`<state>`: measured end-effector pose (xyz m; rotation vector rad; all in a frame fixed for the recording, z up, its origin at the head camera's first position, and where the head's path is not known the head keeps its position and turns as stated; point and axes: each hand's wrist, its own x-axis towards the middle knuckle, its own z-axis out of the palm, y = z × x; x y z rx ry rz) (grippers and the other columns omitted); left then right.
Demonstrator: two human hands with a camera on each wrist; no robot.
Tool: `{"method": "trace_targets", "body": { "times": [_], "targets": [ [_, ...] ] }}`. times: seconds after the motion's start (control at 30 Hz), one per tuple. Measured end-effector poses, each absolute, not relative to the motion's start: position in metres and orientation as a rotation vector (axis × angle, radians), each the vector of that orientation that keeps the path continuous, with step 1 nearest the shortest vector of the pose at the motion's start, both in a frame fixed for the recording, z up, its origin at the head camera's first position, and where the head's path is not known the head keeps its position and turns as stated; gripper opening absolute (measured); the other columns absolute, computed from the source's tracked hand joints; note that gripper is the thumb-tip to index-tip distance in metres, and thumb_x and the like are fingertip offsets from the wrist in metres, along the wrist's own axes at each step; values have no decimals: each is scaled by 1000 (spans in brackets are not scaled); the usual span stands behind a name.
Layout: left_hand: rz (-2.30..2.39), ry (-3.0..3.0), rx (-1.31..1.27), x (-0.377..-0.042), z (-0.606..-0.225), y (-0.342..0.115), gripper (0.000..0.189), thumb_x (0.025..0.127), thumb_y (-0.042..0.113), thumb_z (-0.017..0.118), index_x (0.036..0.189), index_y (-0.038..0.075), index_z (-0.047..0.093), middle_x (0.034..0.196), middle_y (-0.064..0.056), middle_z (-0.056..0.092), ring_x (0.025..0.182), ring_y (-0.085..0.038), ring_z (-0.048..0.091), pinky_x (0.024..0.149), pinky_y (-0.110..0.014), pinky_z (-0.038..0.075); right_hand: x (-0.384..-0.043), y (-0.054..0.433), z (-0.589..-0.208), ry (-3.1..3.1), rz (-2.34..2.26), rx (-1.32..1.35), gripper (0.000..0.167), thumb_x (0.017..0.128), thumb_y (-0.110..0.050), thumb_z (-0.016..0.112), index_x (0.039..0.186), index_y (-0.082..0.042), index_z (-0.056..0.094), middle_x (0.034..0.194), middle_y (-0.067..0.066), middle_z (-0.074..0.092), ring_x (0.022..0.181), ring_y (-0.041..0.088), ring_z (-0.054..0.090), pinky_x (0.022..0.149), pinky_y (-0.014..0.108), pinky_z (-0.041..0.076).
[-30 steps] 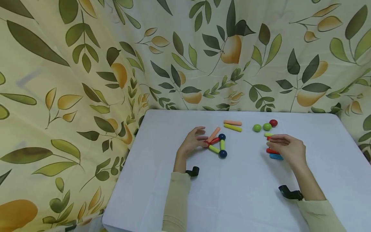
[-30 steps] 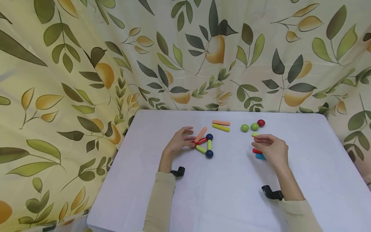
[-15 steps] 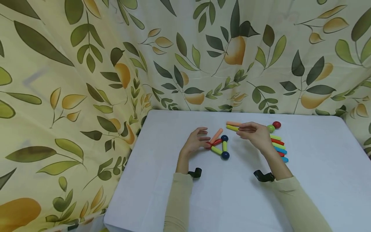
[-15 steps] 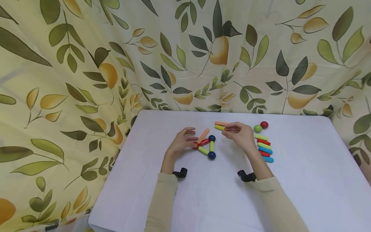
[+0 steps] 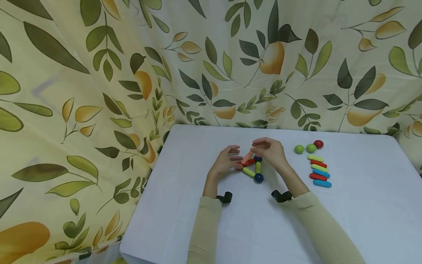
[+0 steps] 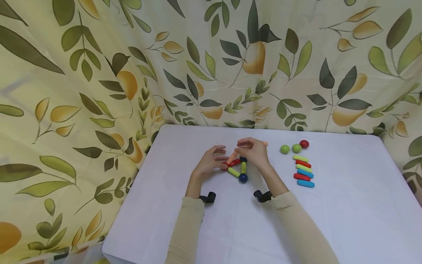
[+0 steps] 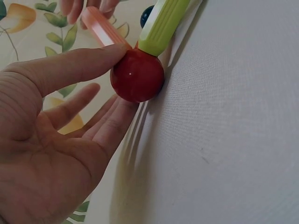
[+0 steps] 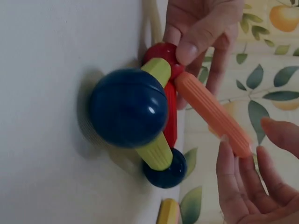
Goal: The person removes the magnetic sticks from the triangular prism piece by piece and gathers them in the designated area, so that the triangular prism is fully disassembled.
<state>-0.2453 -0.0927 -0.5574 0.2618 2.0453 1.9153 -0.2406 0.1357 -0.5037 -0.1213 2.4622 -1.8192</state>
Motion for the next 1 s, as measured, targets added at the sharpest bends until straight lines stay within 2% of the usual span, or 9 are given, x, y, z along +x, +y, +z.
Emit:
{"method": "trace_targets", "body": {
  "times": [0.2, 0.43, 0.6, 0.73, 1.0],
  "targets": [
    [1894, 2057, 260, -245, -557, -90, 82, 79, -16, 81, 152, 4, 48, 148, -20, 55, 124, -28, 67, 96, -39, 59, -240, 132, -508, 2491, -1845, -76, 42, 93, -10, 80, 130, 4, 66, 121, 23, 72, 88, 7, 74, 73, 24, 62],
    [1887, 2056, 257, -245, -556, -90, 82, 79, -16, 80, 152, 3, 47, 149, -21, 53, 123, -30, 67, 94, -38, 60, -239, 132, -509, 2520, -1825, -43, 42, 92, -11, 82, 130, -1, 67, 120, 18, 74, 92, 12, 75, 76, 19, 60],
    [1892, 2049, 268, -244, -557, -91, 81, 80, -17, 80, 152, 2, 47, 149, -23, 52, 122, -31, 67, 93, -38, 60, -237, 133, -508, 2546, -1774, -84, 44, 91, -13, 83, 130, -3, 68, 121, 18, 74, 101, 22, 75, 77, 14, 57],
    [1875, 2067, 261, -244, -559, -92, 81, 80, -16, 81, 152, 3, 48, 148, -22, 53, 121, -29, 68, 92, -37, 60, -238, 134, -507, 2566, -1736, -107, 43, 90, -10, 84, 129, -3, 69, 119, 17, 74, 104, 27, 75, 76, 14, 56],
    [1825, 2102, 246, -243, -558, -92, 81, 81, -12, 82, 152, 7, 49, 148, -18, 54, 120, -24, 68, 92, -37, 60, -239, 136, -505, 2579, -1685, -131, 45, 89, -12, 84, 131, -7, 68, 118, 15, 75, 101, 25, 75, 75, 17, 56]
  ]
}}
